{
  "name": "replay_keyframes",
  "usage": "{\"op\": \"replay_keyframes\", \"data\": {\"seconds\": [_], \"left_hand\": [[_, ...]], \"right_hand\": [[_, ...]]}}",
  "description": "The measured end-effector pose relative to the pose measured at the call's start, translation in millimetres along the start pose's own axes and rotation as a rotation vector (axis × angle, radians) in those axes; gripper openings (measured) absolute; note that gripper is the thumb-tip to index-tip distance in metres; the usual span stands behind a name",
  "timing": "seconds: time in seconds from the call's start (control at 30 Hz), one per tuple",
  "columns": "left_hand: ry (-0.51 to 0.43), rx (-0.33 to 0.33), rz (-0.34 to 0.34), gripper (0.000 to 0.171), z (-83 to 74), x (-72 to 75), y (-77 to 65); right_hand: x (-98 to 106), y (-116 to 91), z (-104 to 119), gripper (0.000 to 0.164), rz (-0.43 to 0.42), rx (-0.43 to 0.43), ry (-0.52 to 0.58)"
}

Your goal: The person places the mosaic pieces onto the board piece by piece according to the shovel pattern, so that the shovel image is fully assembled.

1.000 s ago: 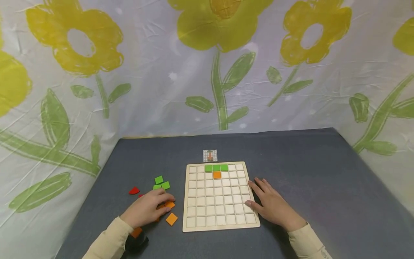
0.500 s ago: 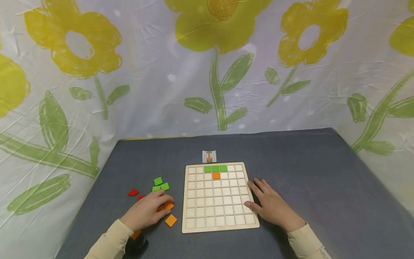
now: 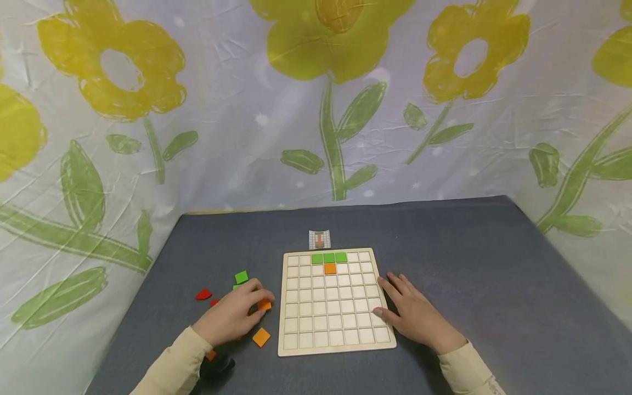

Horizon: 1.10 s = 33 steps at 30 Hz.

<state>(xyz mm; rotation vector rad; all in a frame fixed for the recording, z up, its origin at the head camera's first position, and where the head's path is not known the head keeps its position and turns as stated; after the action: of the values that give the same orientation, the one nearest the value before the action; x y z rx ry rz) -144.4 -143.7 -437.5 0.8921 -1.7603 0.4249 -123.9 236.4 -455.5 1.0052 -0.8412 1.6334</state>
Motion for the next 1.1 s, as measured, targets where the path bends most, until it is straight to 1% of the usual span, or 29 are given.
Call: {"op": "replay_keyframes", "data": {"seconds": [0.17,0.23,0.37,0.47,0.57,0.7,0.87,1.03,1.1], "left_hand": [[0.016,-0.045,-0.025,0.025,-4.0,-3.1,18.2],[0.006,-0.057,-0.028,0.028,-5.7,-4.1,26.5],[-0.026,-0.051,-0.017,0.034,-9.1,-6.2,43.2],[-0.052,-0.039,-0.012,0.037,-12.2,-7.9,55.7],[-0.082,-0.017,-0.011,0.035,-16.0,-9.9,68.2],[-0.092,-0.003,-0.001,0.029,-20.4,-13.6,83.7],[-0.092,-0.029,0.026,0.028,-24.8,-19.4,98.3],[-0.098,-0.048,0.052,0.029,-28.7,-26.3,108.7],[-0.104,-0.069,0.051,0.028,-30.6,-28.3,111.8]], "right_hand": [[0,0,0,0.069,-0.002,0.005,0.001],[0,0,0,0.069,0.001,0.004,0.005],[-1,0,0,0.069,0.0,-0.002,0.002],[-1,1,0,0.069,-0.001,-0.009,-0.003],[-1,1,0,0.069,0.001,-0.011,-0.004],[-1,1,0,0.069,-0.003,-0.009,0.001],[-1,1,-1,0.069,-0.005,-0.01,-0.008],[-1,1,-1,0.07,0.008,-0.01,-0.008],[-1,1,-1,0.07,0.015,-0.011,-0.002]]}}
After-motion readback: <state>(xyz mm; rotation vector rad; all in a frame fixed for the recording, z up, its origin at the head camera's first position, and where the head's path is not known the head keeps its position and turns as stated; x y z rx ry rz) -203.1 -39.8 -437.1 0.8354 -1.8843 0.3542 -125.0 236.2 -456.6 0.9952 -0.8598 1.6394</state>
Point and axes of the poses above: each hand's wrist, its own y-axis towards the middle knuckle, its own x-axis out of the back of the hand, z = x × y, the point moved 1 cm from there along y, towards the middle knuckle, and after that the axes turned 5 degrees about -x, right-handed, at the moved point
